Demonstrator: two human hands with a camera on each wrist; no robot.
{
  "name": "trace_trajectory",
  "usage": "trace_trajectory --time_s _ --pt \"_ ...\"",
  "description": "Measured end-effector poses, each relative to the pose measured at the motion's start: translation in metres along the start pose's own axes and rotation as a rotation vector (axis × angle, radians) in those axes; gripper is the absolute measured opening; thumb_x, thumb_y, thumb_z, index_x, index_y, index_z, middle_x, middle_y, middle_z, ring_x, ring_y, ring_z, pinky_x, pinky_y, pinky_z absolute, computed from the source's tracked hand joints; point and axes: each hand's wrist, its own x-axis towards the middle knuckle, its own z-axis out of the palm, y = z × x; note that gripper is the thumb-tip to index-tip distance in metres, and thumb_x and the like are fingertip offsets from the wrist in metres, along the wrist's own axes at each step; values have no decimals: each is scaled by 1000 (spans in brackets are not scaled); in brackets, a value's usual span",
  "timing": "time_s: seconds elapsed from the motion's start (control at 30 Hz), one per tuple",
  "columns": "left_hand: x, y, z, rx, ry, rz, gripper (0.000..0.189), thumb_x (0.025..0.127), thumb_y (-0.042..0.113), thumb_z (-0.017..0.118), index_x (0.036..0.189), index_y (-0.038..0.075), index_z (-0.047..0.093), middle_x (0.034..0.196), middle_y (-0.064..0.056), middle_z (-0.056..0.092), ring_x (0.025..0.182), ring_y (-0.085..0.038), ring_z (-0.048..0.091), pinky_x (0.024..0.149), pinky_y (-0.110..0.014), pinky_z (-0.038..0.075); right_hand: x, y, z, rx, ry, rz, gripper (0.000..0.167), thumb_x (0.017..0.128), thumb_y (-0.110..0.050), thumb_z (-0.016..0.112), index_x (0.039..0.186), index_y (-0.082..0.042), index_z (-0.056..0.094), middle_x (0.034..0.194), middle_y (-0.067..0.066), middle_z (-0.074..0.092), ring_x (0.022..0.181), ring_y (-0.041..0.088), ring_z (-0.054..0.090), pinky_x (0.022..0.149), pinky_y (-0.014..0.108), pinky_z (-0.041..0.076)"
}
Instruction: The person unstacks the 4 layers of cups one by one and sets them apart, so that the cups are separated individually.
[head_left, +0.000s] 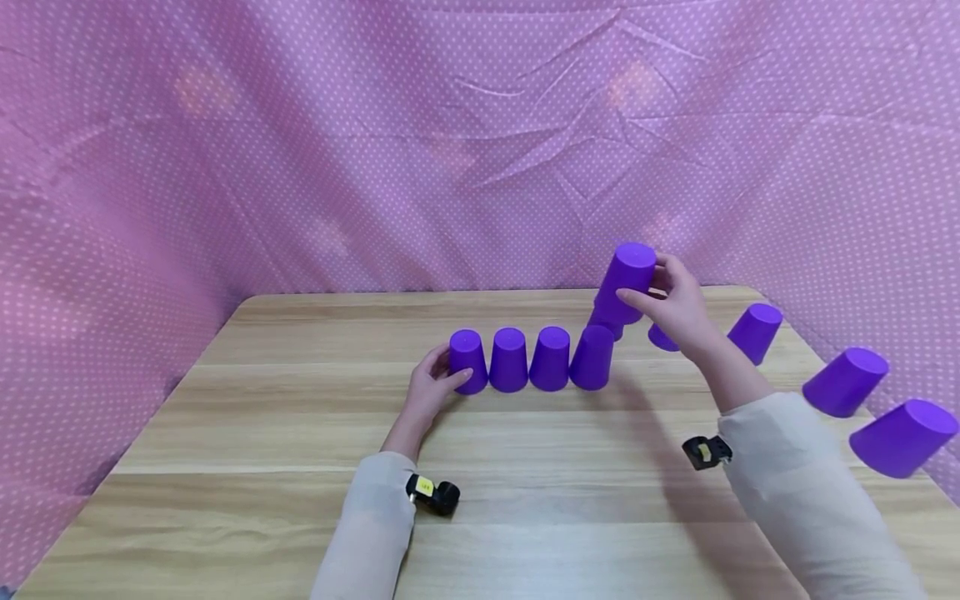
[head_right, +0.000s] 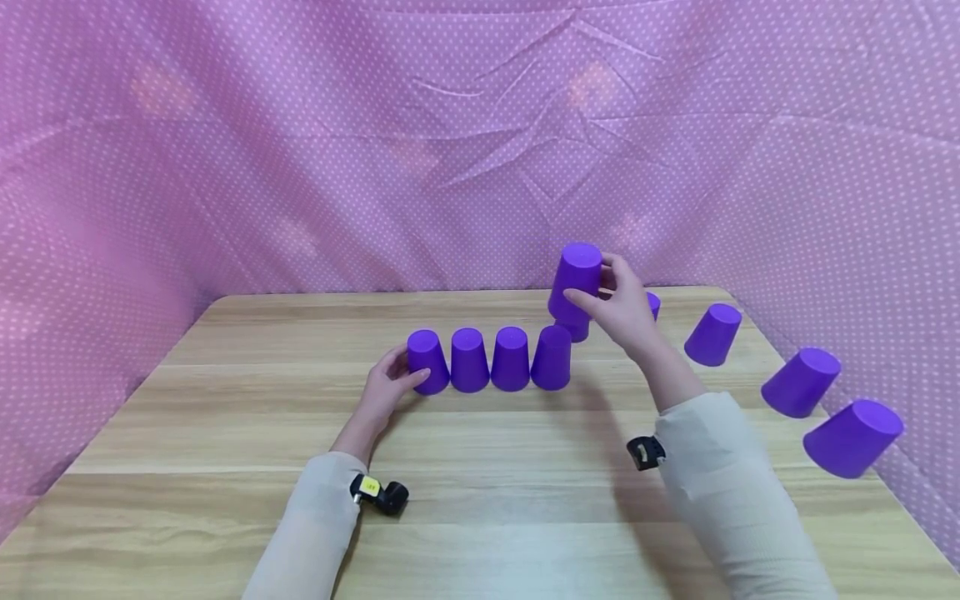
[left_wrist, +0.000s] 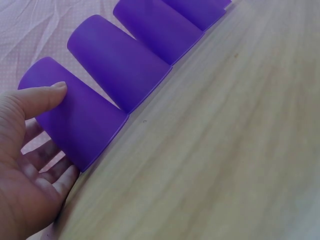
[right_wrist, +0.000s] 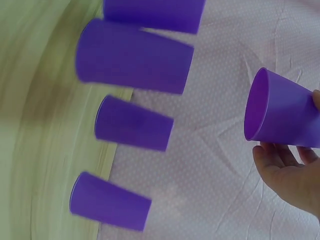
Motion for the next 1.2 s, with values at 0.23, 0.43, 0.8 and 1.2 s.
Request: trace_trajectory --time_s 0.23,0.43,0.8,1.2 --pt "-1 1 0 11 0 -3 56 70 -3 66 121 -4 43 118 -23 46 110 -30 42 94 -32 34 -13 12 -23 -37 -5 37 65 80 -20 62 128 3 25 120 25 39 110 37 38 92 47 33" --pt "-1 2 0 13 3 -6 56 70 -4 66 121 -4 44 118 -23 46 110 -30 42 94 -32 34 -23 25 -39 -83 44 66 67 79 -22 63 129 2 25 118 23 40 109 34 38 92 46 34" --pt "0 1 0 25 -2 -5 56 70 -2 67 121 -3 43 118 -23 46 110 -30 42 95 -32 34 -47 62 -69 -145 141 65 51 80 -20 61 122 -7 35 103 1 43 89 3 44 68 8 42" --pt "0 1 0 24 1 -2 55 70 -3 66 121 -3 44 117 -23 46 110 -30 42 94 -32 35 -55 115 -100 -205 175 215 65 79 -28 62 126 2 29 113 18 43 102 23 43 82 25 43"
